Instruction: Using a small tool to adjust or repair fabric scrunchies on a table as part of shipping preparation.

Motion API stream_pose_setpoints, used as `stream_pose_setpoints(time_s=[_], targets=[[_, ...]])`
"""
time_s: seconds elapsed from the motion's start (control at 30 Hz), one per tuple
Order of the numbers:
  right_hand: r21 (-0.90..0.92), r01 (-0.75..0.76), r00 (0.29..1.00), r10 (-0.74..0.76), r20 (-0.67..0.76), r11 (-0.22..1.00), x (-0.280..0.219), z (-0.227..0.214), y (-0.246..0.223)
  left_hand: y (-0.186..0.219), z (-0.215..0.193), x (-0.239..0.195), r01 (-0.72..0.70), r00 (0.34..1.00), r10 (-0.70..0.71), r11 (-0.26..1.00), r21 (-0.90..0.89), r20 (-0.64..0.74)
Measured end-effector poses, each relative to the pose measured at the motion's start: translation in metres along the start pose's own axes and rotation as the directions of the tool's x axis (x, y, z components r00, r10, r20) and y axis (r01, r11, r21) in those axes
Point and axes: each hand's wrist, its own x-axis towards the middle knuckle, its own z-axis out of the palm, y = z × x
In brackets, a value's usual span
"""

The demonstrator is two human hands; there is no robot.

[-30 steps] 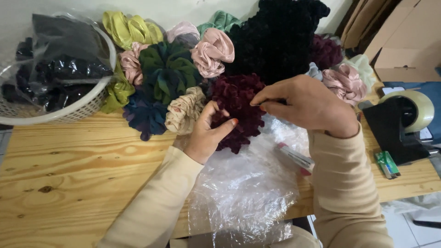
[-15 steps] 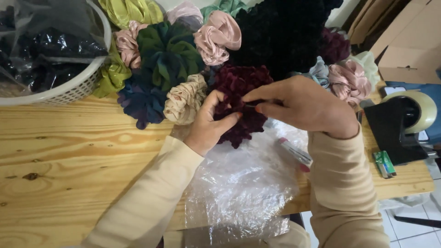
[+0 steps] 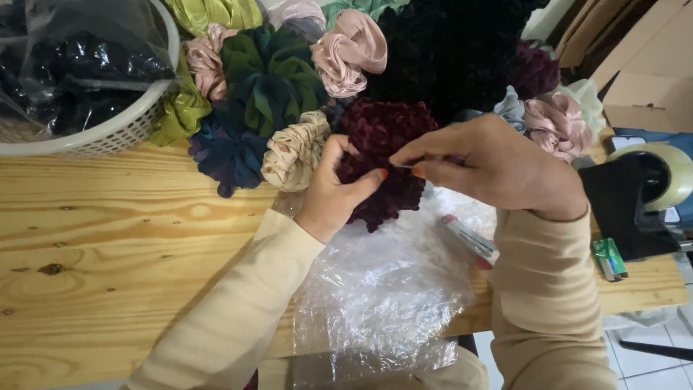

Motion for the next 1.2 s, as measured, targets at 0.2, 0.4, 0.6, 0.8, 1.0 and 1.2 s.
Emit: stream_pose_setpoints(time_s=[0.2, 0.4, 0.6, 0.8, 1.0, 1.2], targets=[[-0.189, -0.065, 0.993, 0.045, -0.109, 0.98, 0.01, 0.014, -0.004, 0.002, 0.002, -0.002, -0.118, 0.993, 0.117, 0.992, 0.051, 0.025], [-0.133, -0.059, 0.994, 0.045, -0.101, 0.989, 0.005, 0.006, -0.001, 0.007, -0.001, -0.001, -0.087, 0.996, 0.087, 0.994, 0.069, 0.002], [-0.115, -0.064, 0.987, 0.046, -0.152, 0.991, -0.003, -0.002, -0.005, 0.011, -0.004, 0.002, -0.157, 0.986, 0.161, 0.985, 0.076, -0.047], [-0.116, -0.143, 0.988, 0.135, -0.074, 0.983, 0.0, -0.001, 0.001, 0.009, -0.01, 0.006, -0.121, 0.985, 0.134, 0.987, 0.108, -0.113], [-0.13, -0.138, 0.98, 0.117, -0.158, 0.982, 0.001, 0.005, 0.012, 0.007, -0.009, 0.006, -0.044, 0.993, 0.049, 0.997, 0.056, -0.106], [-0.087, -0.154, 0.964, 0.13, -0.234, 0.984, -0.005, -0.002, -0.006, 0.004, -0.008, 0.005, -0.048, 0.99, 0.055, 0.997, 0.053, -0.134]])
